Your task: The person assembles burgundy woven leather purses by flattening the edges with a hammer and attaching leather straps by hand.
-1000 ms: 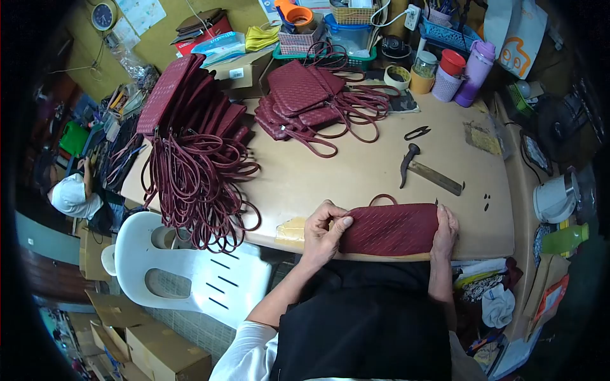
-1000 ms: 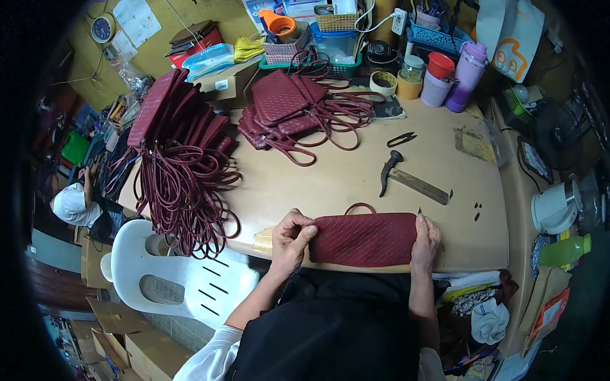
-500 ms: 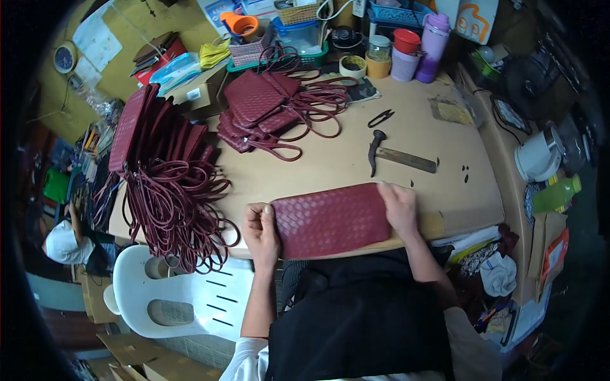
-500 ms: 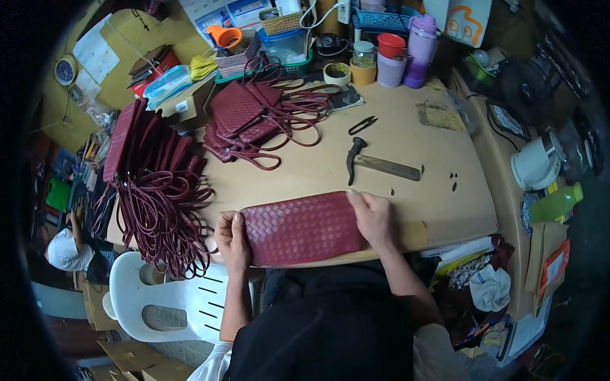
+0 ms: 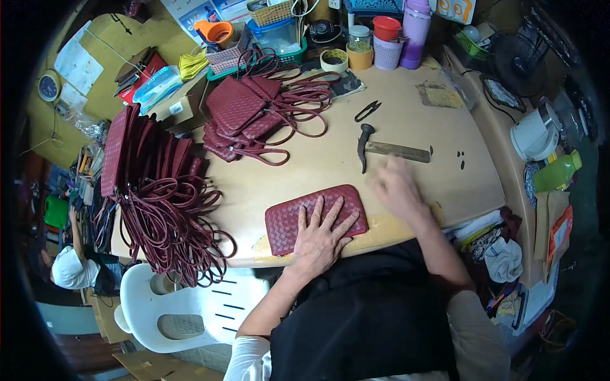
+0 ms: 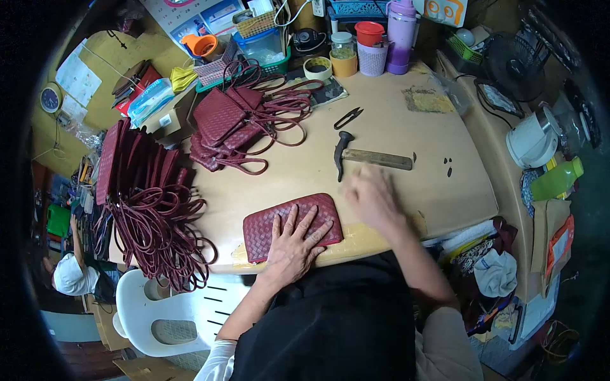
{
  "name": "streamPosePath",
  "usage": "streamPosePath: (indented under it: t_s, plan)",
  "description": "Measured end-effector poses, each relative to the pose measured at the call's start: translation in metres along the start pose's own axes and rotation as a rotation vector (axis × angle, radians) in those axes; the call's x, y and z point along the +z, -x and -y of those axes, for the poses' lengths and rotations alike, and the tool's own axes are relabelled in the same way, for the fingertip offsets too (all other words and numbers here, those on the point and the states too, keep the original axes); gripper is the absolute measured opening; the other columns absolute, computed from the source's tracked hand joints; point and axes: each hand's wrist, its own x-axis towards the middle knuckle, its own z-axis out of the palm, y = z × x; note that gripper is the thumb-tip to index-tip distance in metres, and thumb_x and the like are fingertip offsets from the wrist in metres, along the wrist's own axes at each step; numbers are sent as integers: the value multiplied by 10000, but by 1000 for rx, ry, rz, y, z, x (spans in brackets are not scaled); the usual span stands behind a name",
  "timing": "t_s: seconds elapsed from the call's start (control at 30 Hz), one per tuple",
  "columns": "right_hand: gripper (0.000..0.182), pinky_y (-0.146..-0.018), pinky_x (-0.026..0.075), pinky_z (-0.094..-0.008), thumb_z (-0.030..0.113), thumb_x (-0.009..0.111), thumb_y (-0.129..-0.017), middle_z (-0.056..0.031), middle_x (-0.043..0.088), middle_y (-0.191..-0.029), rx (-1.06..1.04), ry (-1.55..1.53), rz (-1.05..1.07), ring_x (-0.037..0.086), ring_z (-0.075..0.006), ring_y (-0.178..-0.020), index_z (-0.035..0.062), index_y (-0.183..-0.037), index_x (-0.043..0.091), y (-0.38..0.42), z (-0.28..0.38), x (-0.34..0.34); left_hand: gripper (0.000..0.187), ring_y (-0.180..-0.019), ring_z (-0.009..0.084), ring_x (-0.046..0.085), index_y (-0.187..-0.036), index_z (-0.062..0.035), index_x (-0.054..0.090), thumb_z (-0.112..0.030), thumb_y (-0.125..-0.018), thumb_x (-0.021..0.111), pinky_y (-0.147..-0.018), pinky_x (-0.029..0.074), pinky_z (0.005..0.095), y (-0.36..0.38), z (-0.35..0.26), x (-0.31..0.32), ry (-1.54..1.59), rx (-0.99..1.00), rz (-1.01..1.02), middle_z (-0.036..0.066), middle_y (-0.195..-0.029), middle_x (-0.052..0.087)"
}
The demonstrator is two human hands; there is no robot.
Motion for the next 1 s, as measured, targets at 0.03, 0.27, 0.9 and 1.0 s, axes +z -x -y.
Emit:
streamPosePath:
  t_s: [0.03, 0.27, 0.9, 1.0]
  plan:
    - [400, -907, 382, -468, 254, 663, -827, -170, 538, -1098, 41, 121, -89, 494, -342, -1068, 20, -1144, 596, -12, -5, -4, 560, -1407, 388, 258, -1441, -293, 419, -398, -910, 564, -1080, 245, 641, -1, -2, 2, -19, -28, 9, 106, -1533, 296]
    - [337, -714, 474, -395, 350, 517, -970, -132, 595, -897, 140, 109, 29, 589, -262, -786, 29, -1071, 530, -59, -53, 28, 595, -1354, 376, 365, -1432, -198, 425, -372, -891, 601, -1089, 297, 565, -6, -3, 9, 35, -143, -104, 144, -1489, 365]
    - [190, -446, 413, -223, 208, 506, -977, 9, 529, -698, 757, -1155, 144, 491, -57, -508, 62, -1098, 489, -2, -39, -10, 462, -1133, 260, 568, -1275, 59, 504, -310, -1006, 437, -970, 461, 385, 178, 83, -121, 810, -586, -847, 187, -1267, 563]
    - [186, -433, 409, -232, 241, 482, -989, 0, 529, -688, 702, -1087, 154, 486, -63, -487, 72, -1066, 483, 1, -43, -3, 507, -1433, 370, 245, -1408, -64, 466, -52, -903, 512, -1158, 211, 472, 47, 4, -111, 560, -259, -331, 190, -1493, 364]
